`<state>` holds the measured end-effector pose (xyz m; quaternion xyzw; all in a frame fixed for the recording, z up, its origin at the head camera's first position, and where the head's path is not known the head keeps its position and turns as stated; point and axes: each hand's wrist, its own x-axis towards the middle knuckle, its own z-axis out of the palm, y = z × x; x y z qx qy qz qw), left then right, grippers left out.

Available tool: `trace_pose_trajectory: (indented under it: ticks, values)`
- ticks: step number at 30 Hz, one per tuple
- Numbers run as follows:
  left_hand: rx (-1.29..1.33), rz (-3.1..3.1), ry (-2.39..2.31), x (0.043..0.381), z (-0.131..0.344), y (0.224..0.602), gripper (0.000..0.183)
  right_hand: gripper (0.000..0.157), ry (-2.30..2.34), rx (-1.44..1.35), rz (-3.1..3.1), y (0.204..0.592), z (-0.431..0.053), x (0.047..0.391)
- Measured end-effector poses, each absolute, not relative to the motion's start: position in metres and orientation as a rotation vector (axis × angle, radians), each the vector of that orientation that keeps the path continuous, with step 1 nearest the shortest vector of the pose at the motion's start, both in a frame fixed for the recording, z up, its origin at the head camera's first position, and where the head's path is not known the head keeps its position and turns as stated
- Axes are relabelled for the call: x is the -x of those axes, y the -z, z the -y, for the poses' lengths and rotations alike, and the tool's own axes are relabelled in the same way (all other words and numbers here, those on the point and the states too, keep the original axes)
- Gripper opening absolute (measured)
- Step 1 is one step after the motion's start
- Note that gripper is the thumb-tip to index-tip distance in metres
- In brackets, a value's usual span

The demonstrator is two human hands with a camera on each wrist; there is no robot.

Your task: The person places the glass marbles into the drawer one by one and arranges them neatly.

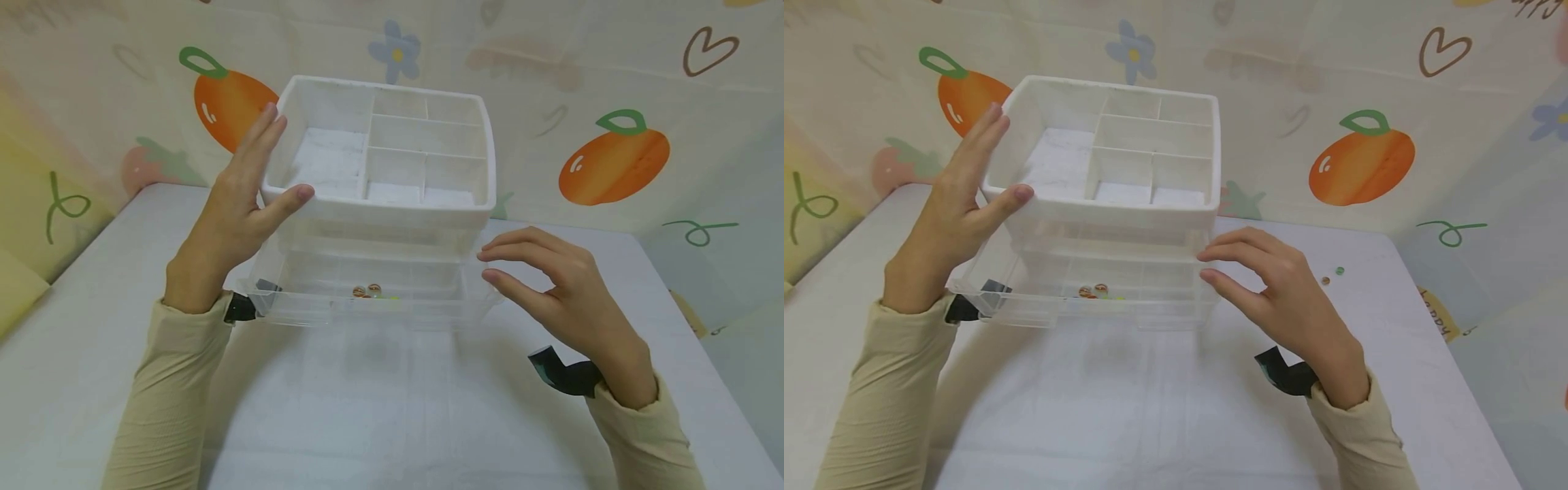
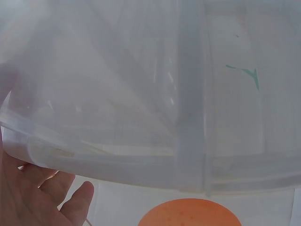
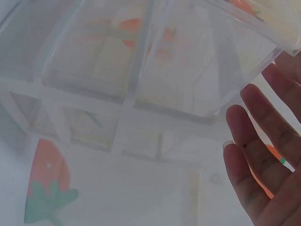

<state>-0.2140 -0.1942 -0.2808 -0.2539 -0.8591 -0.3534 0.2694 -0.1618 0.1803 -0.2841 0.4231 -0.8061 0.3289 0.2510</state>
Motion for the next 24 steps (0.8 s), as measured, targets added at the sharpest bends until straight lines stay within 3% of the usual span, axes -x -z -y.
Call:
trace_pose_trajectory:
  ticks: [5,11,24]
  values:
    - [0.68,2.318,0.953,0.214,0.194,0.281,0.08,0.017,-0.924,-1.133,2.176,0.288,-0.184,0.162]
    - [0.69,2.31,0.958,0.214,0.194,0.281,0.08,0.043,-0.904,-1.096,2.17,0.291,-0.195,0.164]
    - [0.693,2.305,0.958,0.213,0.193,0.282,0.079,0.05,-0.764,-0.942,2.222,0.302,-0.223,0.175]
